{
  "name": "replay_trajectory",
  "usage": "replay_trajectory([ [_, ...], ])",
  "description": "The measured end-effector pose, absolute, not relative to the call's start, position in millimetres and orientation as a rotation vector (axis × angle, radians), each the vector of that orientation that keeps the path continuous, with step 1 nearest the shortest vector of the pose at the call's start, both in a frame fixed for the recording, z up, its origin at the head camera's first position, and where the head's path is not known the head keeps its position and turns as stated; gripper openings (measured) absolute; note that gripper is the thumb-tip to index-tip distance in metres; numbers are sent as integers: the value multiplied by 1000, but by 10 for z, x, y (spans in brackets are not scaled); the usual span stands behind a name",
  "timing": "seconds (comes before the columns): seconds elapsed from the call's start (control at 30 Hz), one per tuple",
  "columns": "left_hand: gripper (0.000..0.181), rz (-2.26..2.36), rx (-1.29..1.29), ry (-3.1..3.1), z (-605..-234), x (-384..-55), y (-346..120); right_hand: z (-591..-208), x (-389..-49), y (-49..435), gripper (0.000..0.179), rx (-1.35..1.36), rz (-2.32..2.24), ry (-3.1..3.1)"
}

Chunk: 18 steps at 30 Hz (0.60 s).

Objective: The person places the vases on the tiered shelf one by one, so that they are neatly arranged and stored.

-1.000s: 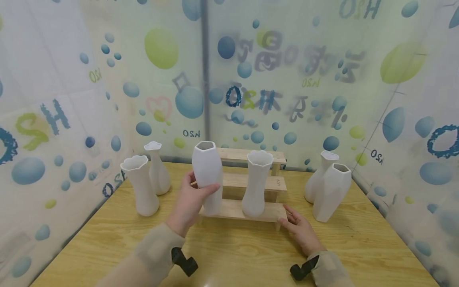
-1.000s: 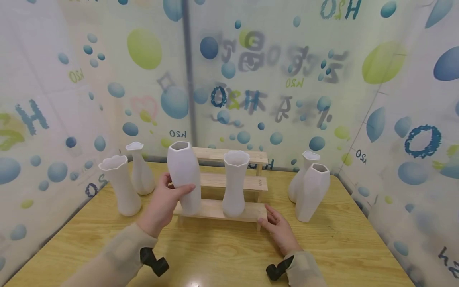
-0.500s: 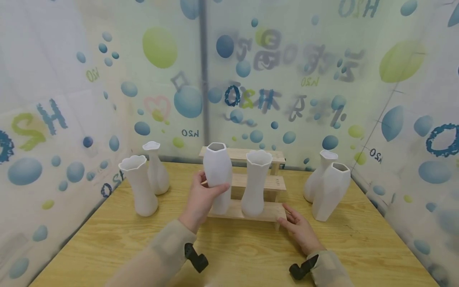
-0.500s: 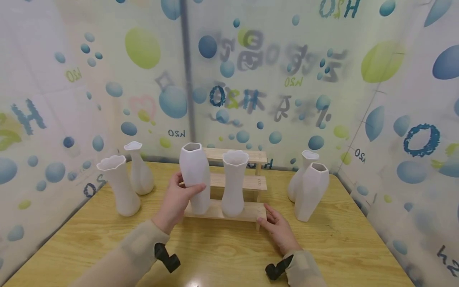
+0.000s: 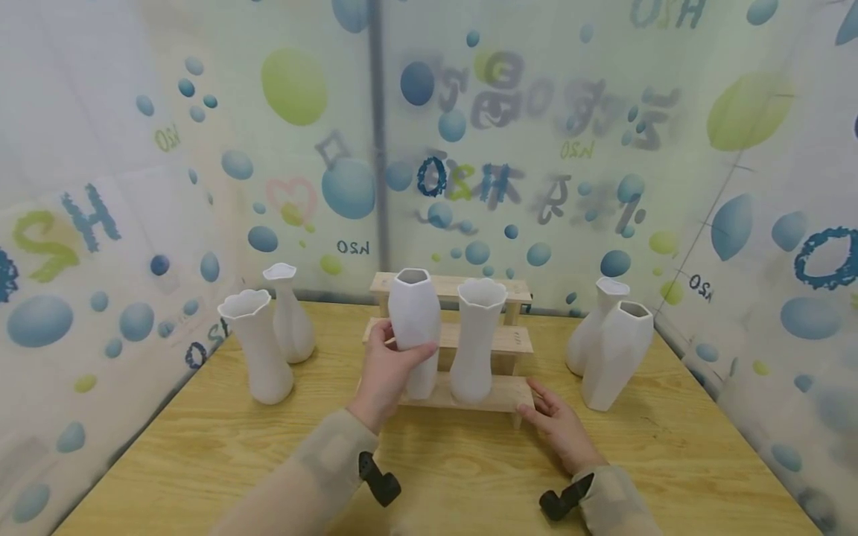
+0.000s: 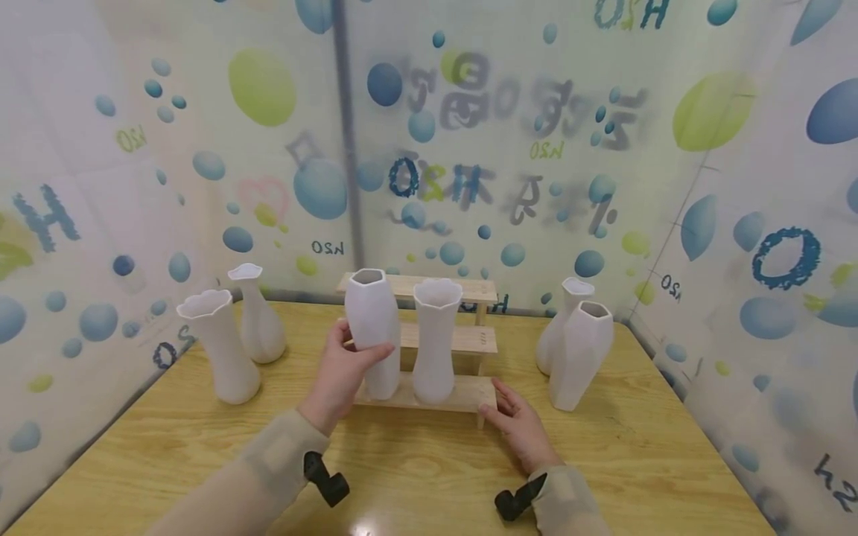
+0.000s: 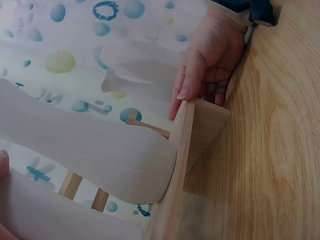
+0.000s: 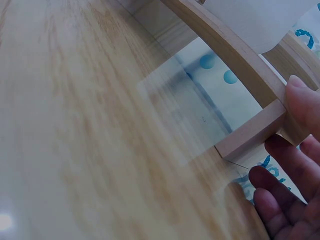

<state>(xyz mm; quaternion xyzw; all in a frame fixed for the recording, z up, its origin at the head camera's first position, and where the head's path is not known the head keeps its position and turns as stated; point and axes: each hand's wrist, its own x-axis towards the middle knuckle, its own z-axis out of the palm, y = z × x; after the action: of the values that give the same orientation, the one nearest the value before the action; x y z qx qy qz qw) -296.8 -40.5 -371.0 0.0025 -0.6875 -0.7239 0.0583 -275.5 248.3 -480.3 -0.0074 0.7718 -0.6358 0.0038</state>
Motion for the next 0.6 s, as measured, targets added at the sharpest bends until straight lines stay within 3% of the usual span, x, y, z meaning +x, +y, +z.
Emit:
replay_trajectory([
  [0.6,77,-2183,11,-2017,-3774,-2933,-224,-4797,-2756,2485,68,-12,-1997,2411],
])
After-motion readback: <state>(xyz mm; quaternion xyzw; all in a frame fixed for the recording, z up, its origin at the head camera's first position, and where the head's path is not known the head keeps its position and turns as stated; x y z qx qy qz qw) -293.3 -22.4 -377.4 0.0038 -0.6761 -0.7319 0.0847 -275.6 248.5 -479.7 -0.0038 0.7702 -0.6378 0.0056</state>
